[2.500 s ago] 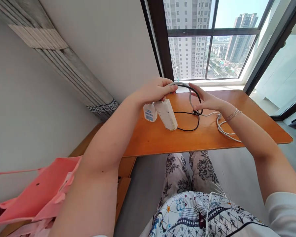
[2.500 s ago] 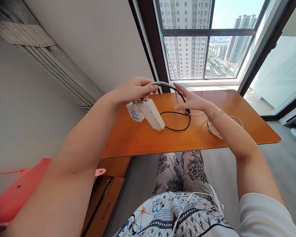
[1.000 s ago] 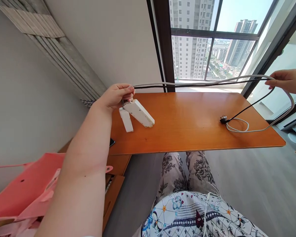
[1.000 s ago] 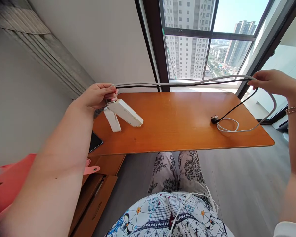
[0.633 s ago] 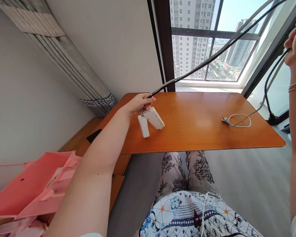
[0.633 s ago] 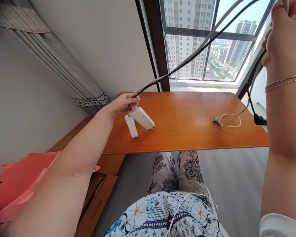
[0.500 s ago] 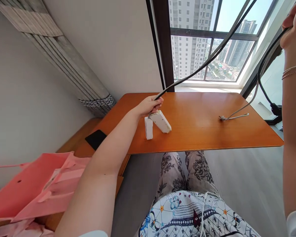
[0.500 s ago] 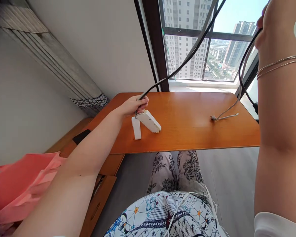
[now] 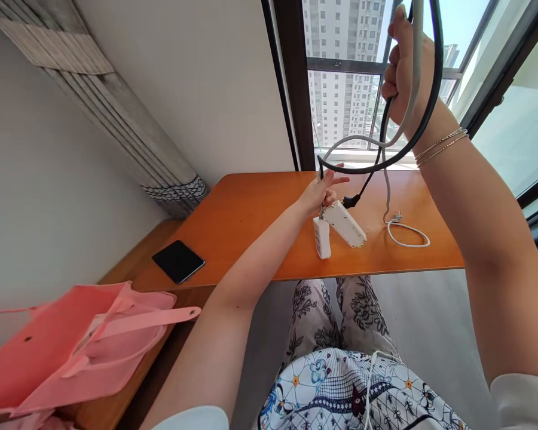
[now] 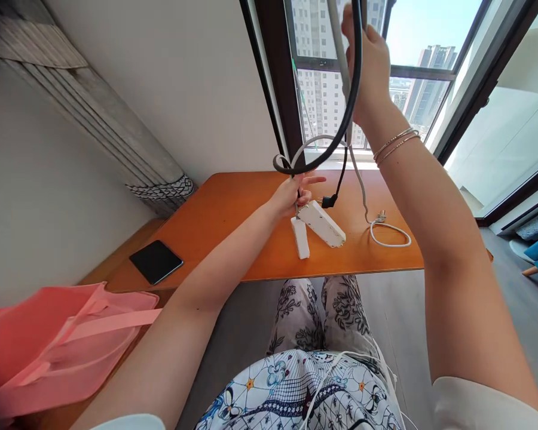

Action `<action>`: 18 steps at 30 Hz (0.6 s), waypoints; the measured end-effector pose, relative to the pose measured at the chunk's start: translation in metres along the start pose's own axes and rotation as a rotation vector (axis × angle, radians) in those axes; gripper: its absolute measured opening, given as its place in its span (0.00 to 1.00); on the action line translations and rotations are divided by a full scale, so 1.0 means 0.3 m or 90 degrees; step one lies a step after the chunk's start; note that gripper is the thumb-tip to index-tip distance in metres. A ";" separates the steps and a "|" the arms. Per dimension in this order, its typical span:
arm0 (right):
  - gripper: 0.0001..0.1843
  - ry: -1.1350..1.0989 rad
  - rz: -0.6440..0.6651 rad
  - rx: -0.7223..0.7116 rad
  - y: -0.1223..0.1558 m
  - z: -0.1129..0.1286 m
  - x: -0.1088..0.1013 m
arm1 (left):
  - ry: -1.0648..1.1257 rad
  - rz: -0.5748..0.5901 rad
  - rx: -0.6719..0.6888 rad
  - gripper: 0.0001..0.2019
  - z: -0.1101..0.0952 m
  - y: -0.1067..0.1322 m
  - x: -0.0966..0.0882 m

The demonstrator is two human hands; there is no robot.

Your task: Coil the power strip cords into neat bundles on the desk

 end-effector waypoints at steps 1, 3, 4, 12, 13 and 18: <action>0.18 -0.073 -0.024 0.000 0.010 0.004 0.018 | 0.014 0.016 0.003 0.34 0.010 -0.005 0.006; 0.17 -0.249 -0.065 0.003 0.015 0.010 0.045 | 0.032 0.057 -0.001 0.39 0.032 -0.012 0.016; 0.17 -0.287 -0.077 0.012 0.011 0.013 0.055 | 0.037 0.078 -0.009 0.41 0.044 -0.016 0.023; 0.23 -0.478 -0.145 0.008 -0.014 0.058 0.134 | 0.039 0.215 0.007 0.33 0.100 -0.062 0.169; 0.25 -0.495 -0.149 0.010 -0.014 0.058 0.137 | 0.027 0.232 0.006 0.28 0.100 -0.062 0.183; 0.23 -0.422 -0.224 -0.007 -0.037 0.025 0.064 | -0.023 0.229 -0.020 0.16 0.075 -0.029 0.168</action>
Point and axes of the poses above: each hand's wrist, its own y-axis away from the middle knuckle, its own x-axis out of the palm, z = x × y, the point moved 2 cm from there along -y, towards the middle knuckle, and after that the axes turned 7 degrees about z, right-handed, at the moved point
